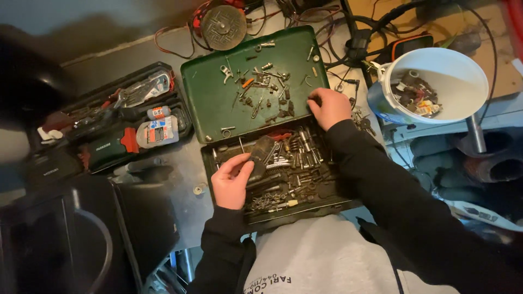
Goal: Searching through a toolbox for specific hardware components
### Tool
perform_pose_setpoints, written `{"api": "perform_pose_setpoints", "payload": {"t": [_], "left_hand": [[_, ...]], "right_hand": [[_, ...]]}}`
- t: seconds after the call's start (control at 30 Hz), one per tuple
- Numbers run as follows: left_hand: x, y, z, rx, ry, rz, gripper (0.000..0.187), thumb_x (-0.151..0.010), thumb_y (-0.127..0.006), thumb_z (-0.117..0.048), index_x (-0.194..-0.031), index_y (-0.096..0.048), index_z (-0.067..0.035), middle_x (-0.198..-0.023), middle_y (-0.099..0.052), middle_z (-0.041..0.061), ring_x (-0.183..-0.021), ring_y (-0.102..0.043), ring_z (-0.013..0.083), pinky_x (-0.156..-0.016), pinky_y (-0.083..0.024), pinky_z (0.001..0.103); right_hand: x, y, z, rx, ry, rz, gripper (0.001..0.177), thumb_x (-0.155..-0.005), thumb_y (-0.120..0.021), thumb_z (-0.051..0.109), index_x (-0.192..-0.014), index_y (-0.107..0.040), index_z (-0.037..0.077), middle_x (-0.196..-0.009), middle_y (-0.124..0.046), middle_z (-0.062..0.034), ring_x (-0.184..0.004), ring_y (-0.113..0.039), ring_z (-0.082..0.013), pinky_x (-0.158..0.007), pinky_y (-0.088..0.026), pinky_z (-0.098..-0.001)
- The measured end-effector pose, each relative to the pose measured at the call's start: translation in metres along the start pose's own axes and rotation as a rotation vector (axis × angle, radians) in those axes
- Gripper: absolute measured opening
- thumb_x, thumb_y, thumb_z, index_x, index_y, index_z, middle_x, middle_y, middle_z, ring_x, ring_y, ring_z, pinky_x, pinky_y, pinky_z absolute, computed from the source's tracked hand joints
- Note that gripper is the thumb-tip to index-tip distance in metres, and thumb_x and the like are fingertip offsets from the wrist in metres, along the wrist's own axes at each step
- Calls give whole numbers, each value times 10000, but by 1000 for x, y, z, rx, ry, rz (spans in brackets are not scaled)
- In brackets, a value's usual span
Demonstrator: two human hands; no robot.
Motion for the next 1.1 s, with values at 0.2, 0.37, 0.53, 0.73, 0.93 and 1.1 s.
{"api": "perform_pose_setpoints", "payload": {"t": [0.2, 0.37, 0.53, 0.73, 0.93, 1.1], "left_hand": [[1, 11, 1, 44, 7, -96, 251, -836, -844, 17, -1080, -785, 4, -1089, -777, 137, -975, -733, 170, -859, -629, 326], [-6, 21, 12, 39, 9, -108, 253, -864, -824, 18, -1112, -772, 19, -1099, -775, 176, -984, -752, 222, -843, -641, 355], [-12, 22, 3, -22, 13, -106, 227, -904, -783, 7, -1130, -768, 2, -1110, -770, 141, -987, -754, 208, -817, -650, 356], [-20, 29, 12, -25, 40, -139, 227, -889, -789, 19, -1114, -770, 0, -1108, -770, 153, -967, -751, 188, -798, -649, 346], [-24, 38, 16, -23, 65, -153, 236, -877, -813, -4, -1110, -773, -10, -1094, -779, 139, -930, -748, 162, -767, -648, 321], [-28, 41, 26, -1, 80, -168, 249, -855, -824, 2, -1098, -784, -28, -1071, -792, 105, -882, -737, 114, -732, -643, 268]], "right_hand": [[-2, 11, 26, 142, 62, 77, 209, -964, -733, 358, -1105, -763, 207, -1071, -758, -44, -1045, -715, -295, -953, -517, -456], [-13, 19, 61, 118, 182, 37, 223, -953, -749, 329, -1128, -763, 192, -1100, -732, -54, -1053, -708, -305, -931, -535, -459], [-34, -2, 114, 95, 405, -10, 240, -880, -787, 335, -1084, -752, 212, -1096, -705, -38, -1045, -692, -294, -886, -541, -433], [-45, -25, 154, 132, 556, 14, 259, -827, -794, 293, -1080, -747, 271, -1169, -641, -17, -1085, -629, -304, -856, -516, -425], [-50, -42, 151, 192, 603, -21, 127, -818, -774, 321, -922, -722, 270, -1053, -579, 30, -1031, -587, -233, -841, -455, -396], [-51, -54, 144, 278, 653, -42, 186, -786, -777, 365, -938, -706, 284, -1000, -587, 19, -1020, -579, -224, -866, -446, -395]]}}
Point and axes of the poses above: each hand's wrist, its own x-axis away from the middle knuckle, its own y-axis out of the back of the hand, z = x × y, the point moved 7 cm from there along -x, towards the middle knuckle
